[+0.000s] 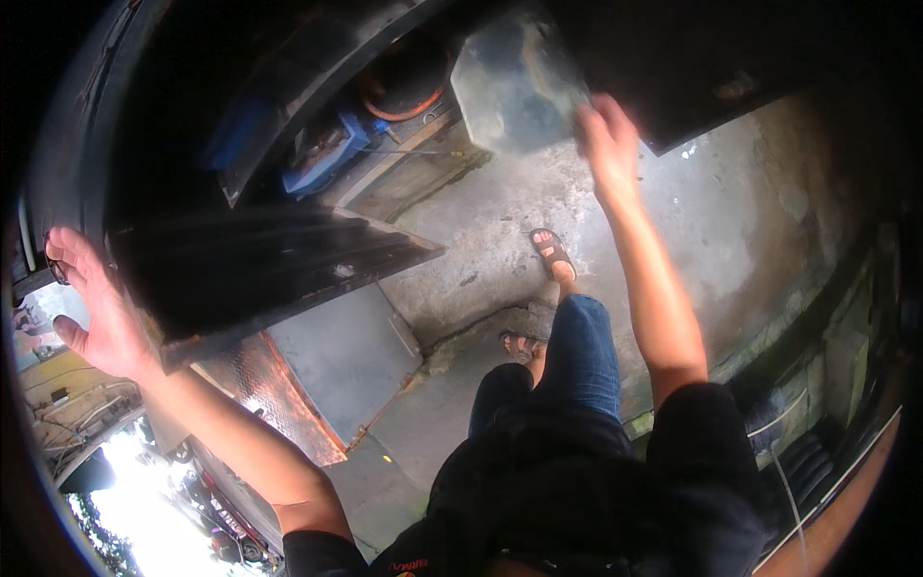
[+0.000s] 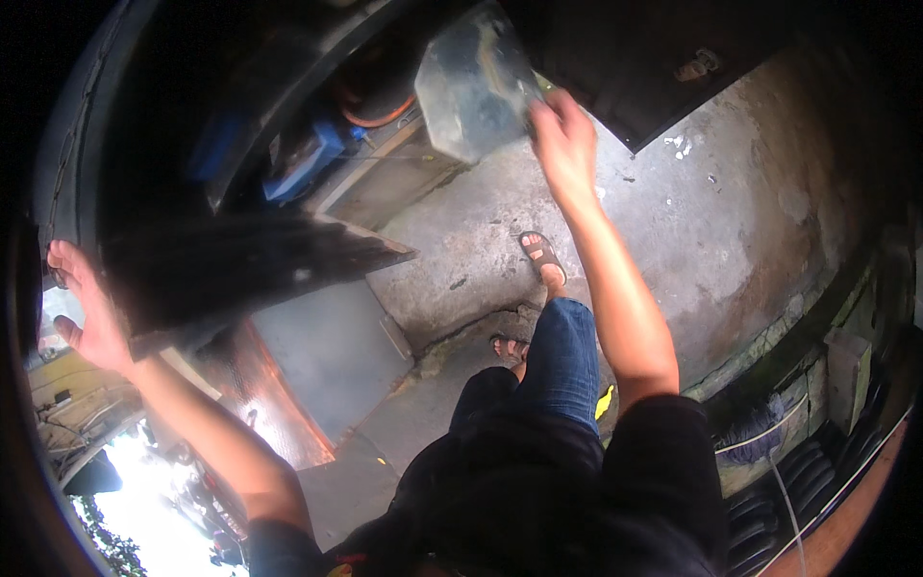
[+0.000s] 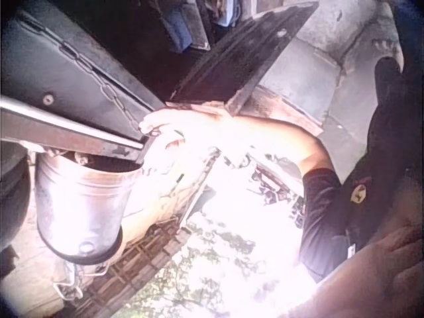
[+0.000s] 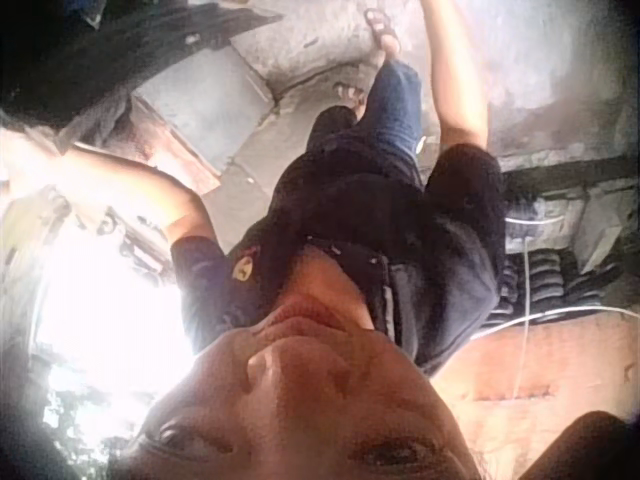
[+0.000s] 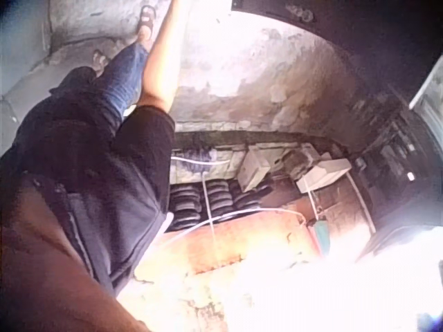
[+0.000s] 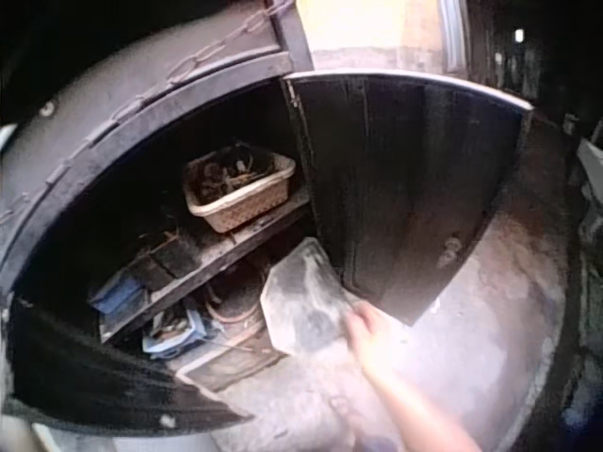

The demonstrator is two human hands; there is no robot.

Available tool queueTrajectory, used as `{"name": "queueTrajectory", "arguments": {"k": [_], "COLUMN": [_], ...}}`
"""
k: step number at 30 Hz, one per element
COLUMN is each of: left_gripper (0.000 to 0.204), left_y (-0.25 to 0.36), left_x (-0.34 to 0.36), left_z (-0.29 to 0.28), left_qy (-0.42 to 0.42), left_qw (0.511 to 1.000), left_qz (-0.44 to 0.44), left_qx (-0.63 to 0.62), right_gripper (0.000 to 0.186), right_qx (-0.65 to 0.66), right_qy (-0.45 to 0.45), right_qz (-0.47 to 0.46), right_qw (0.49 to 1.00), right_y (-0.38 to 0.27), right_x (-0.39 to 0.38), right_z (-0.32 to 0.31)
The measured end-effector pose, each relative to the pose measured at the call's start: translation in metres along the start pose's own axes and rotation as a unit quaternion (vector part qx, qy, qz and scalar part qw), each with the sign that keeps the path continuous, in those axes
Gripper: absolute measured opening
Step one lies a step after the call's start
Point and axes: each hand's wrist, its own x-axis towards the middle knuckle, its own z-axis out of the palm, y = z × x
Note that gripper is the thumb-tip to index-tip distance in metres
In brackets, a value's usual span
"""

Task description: The person retrieves a metal part from a storage cabinet and then sits on the ground next to a motorcycle to clean a gasket surface using a small tool.

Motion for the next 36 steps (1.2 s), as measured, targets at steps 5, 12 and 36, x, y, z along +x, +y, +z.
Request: {"name": "queueTrajectory", "arguments": {"k": [5, 12, 36], "left_gripper": [0.059, 0.027, 0.018], "left_y": [0.003, -0.011, -0.227], "left_x": [0.007, 0.039, -0.152], "left_z": [-0.008, -0.039, -0.166], "left_qy": [-0.037, 0.019, 0.396], "left_qw": [0.997, 0.99, 0.802], "left_qz": [0.059, 0.135, -0.233], "left_qx": [-0.031, 0.022, 0.383], "right_gripper": [0.009, 0.007, 0.015], "right_qx": [0.171, 0.192, -0.051], "right_qy": [-0.02, -0.177, -0.341], "right_qz": [0.17, 0.326, 0.161], "right_qw": [0.97, 0.908, 0.925], "right_y": [0.013, 0.038, 0.011], "right_x": [-0.108, -0.182, -0.038], "right_z": [-0.062, -0.033, -0.005]}}
